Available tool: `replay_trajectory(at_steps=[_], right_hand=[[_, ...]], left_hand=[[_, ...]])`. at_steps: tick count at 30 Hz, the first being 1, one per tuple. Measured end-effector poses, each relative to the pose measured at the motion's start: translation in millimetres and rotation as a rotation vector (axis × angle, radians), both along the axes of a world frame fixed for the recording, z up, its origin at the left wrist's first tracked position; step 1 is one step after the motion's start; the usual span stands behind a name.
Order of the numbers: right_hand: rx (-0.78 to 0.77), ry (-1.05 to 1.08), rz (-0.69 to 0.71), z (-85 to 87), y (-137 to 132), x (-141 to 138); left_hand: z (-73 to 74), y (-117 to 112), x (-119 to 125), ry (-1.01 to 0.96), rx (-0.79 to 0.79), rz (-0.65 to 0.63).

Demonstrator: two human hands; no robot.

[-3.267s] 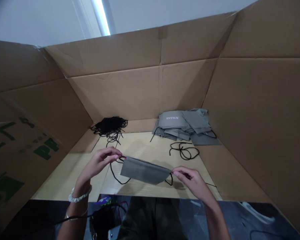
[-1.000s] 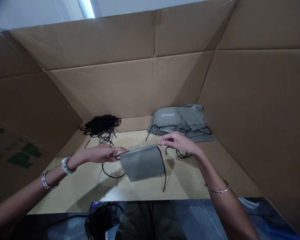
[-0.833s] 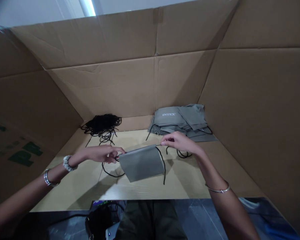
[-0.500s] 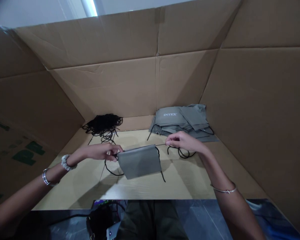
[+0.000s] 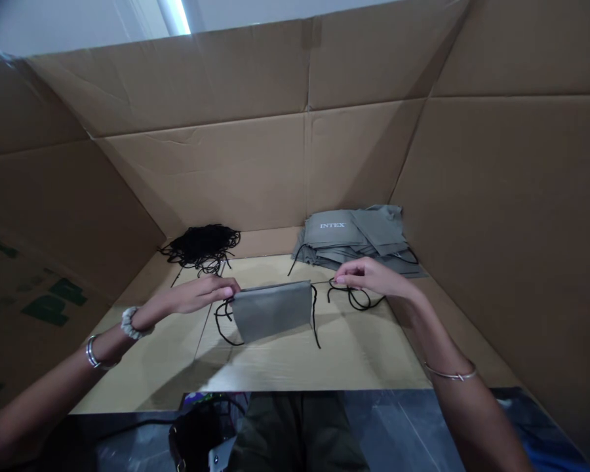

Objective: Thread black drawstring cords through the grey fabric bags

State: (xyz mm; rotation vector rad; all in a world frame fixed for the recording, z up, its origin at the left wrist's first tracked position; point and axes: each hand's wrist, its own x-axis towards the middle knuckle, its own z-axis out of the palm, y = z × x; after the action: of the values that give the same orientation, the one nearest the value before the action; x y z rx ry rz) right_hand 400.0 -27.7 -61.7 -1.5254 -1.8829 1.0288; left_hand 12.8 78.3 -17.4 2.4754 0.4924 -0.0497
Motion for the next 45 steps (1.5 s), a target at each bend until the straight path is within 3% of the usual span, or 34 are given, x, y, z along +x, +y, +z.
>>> replay_trajectory(at_steps=[11,20,26,34,45], right_hand=[[-0.085,-0.011,0.082,10.1,-2,4],[-0.048,-0.077,0.098,11.3,-6,6],[-0.096,-0.054,0.088,4.6,-7,19],[-0.104,-0.061,0.011,12.1,-18,24],[-0.126,0.005,-0.024,7.9,-21,28]], left_hand=[[0.3,-9,2,-0.041,0.079,0.072],[-1.4,-11,5,-0.038,0.066,0.136],[0.0,-11,7,-0.032,0.052,0.153],[2.2,-12,3,-0.040,0.056,0.191],[5.7,-11,5,-0.028,0.038,0.185]])
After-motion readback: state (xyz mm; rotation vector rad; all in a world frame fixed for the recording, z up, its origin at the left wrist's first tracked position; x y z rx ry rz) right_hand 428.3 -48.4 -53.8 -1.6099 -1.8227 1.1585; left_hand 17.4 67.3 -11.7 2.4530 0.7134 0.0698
